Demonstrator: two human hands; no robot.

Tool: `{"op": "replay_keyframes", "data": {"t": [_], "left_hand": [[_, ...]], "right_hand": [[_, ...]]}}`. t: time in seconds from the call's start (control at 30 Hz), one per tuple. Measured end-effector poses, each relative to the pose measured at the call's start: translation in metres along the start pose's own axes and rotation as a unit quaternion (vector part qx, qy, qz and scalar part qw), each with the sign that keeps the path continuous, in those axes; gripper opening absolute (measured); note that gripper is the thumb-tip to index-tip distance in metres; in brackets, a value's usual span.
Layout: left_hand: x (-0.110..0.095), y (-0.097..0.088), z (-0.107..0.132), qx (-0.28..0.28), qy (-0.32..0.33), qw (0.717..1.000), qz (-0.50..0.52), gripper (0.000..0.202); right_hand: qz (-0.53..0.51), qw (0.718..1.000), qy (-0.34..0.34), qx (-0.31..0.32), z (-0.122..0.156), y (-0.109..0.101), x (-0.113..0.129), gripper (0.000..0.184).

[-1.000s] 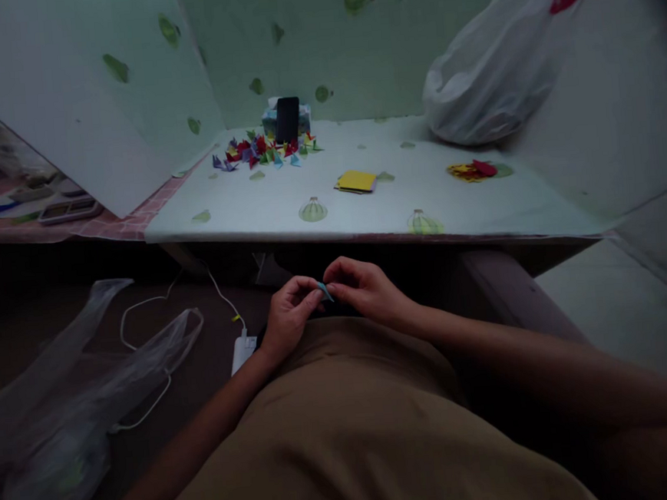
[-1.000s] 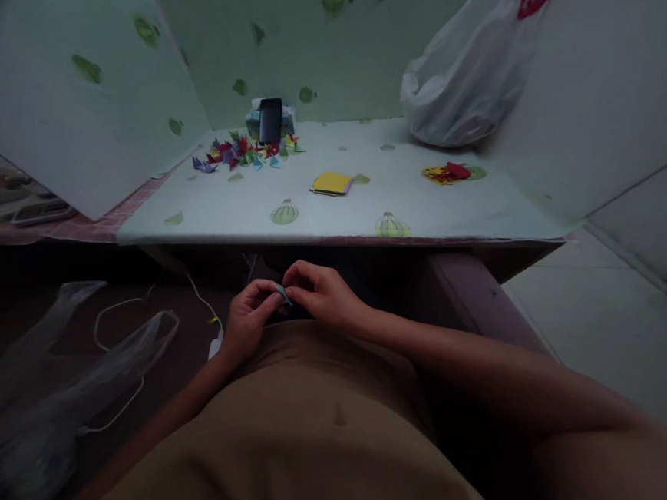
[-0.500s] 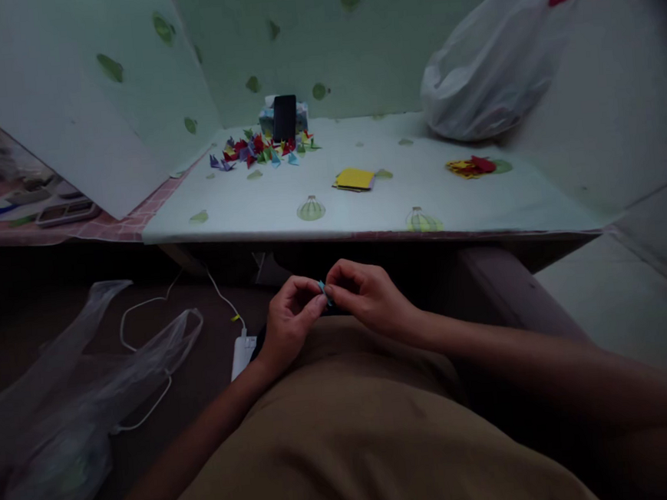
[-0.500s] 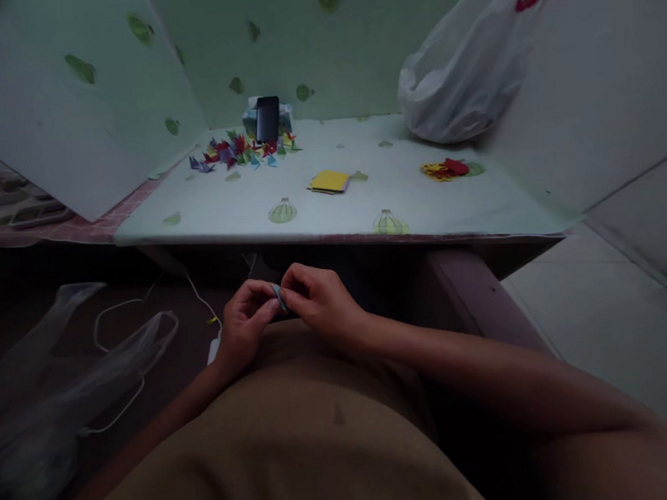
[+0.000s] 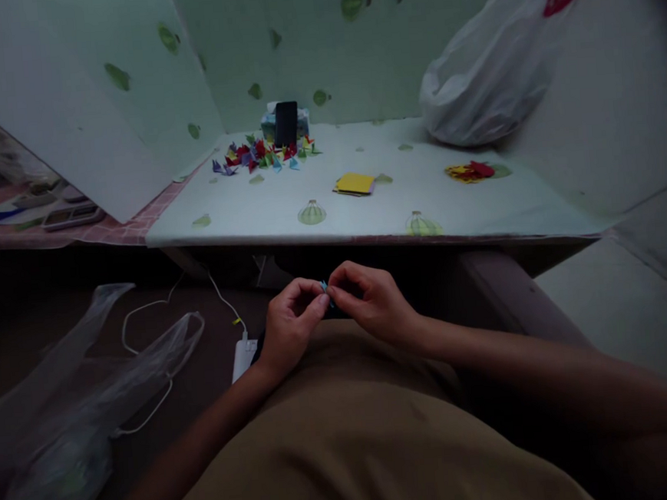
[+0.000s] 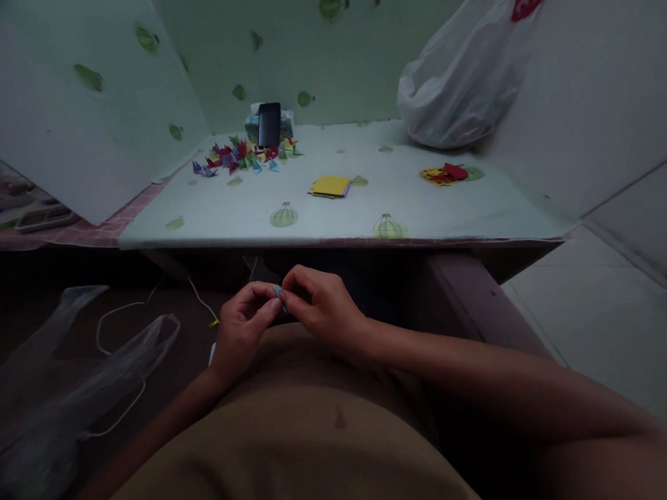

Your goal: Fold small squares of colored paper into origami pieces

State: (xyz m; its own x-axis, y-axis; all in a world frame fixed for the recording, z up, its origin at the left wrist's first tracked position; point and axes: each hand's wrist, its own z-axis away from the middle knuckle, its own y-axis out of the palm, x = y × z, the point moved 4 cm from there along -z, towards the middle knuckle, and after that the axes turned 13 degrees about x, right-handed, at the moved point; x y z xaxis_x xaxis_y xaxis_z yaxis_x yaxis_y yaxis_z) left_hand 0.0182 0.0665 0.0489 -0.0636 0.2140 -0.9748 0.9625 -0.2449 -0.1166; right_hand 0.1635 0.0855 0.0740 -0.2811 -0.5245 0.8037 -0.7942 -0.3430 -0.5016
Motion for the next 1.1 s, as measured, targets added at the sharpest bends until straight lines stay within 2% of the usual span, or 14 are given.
{"op": "replay_keyframes", "data": {"t": [0.5,0.77,1.1], "left_hand": [[-0.014,0.003,-0.008,-0.039,0.013,0.994,-0.104,0.006],[-0.012,0.004,-0.01,-0.015,0.002,1.0,0.021,0.015],[-0.011,0.005,-0.012,-0.004,-0.016,0.995,0.102,0.016]], "right_hand": [[0.013,0.999,-0.011,-0.04,0.0,-0.007,0.0,0.009],[0.016,0.998,-0.017,-0.051,-0.003,-0.011,0.003,0.009],[0.001,0.999,-0.03,-0.028,-0.002,-0.011,0.006,0.01]]}}
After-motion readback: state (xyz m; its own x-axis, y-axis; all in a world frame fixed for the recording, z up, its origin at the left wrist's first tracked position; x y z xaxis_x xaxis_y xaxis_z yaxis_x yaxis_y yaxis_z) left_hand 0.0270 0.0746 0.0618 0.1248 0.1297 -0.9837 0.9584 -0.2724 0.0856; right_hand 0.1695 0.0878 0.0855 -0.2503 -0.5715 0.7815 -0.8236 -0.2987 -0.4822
